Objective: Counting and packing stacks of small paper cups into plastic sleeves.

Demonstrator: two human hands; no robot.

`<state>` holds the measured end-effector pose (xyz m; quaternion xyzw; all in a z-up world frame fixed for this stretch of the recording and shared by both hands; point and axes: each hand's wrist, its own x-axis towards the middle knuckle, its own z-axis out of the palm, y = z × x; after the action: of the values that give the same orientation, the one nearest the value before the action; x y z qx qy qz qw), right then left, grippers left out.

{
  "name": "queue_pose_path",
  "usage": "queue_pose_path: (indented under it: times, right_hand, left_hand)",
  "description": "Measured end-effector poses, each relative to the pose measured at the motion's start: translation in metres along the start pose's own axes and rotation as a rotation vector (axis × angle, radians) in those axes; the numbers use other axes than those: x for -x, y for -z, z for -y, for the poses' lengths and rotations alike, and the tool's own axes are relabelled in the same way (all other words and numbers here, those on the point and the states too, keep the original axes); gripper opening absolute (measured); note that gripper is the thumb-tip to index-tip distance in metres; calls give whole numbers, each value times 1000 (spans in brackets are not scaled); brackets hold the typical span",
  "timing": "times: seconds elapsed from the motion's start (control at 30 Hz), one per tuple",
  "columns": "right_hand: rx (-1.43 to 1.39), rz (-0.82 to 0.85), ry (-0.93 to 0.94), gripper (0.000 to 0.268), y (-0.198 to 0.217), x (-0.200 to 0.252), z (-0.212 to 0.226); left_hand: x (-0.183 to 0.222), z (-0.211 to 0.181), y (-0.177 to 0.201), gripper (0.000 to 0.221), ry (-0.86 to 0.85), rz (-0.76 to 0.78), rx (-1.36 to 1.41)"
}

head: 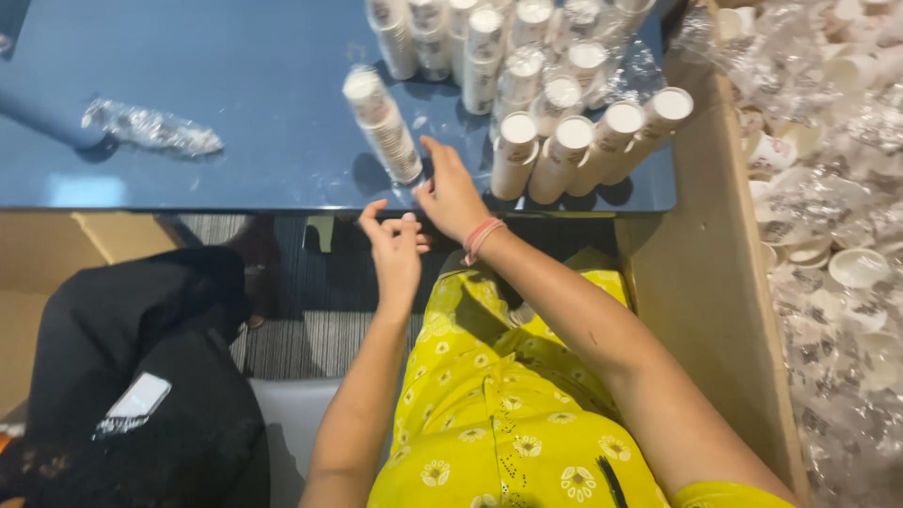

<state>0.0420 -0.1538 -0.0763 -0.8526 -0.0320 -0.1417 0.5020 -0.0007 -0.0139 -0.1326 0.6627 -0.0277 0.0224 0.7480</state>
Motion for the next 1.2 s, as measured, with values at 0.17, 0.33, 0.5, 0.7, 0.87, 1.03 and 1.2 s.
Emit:
queue_pose_path:
  times: [0.17, 0.33, 0.5, 0.7, 0.87, 1.03, 1.2]
  right_hand:
    - [42, 246, 92, 64, 57, 45, 27]
    - [359, 717, 131, 59, 115, 61, 70]
    - [540, 1105, 197, 59, 126, 71, 118]
    - [712, 1057, 191, 57, 178, 84, 109]
    - [862, 858, 113, 49, 251, 103, 99]
    - [934, 547, -7, 50, 337, 127, 68]
    - [887, 152, -189, 49, 411, 151, 7]
  left_hand:
    - [-19, -17, 14, 52, 44, -104, -21]
    - [-79, -13, 35, 97, -383, -543, -666]
    - [-149, -39, 28, 108, -149, -593, -752]
    - [-156, -22, 6, 102, -24, -441, -832]
    - [-123, -11, -1, 101, -567, -358, -664]
    - [-76, 8, 2, 97, -684, -316, -893]
    - [-61, 38, 2, 97, -514, -292, -853]
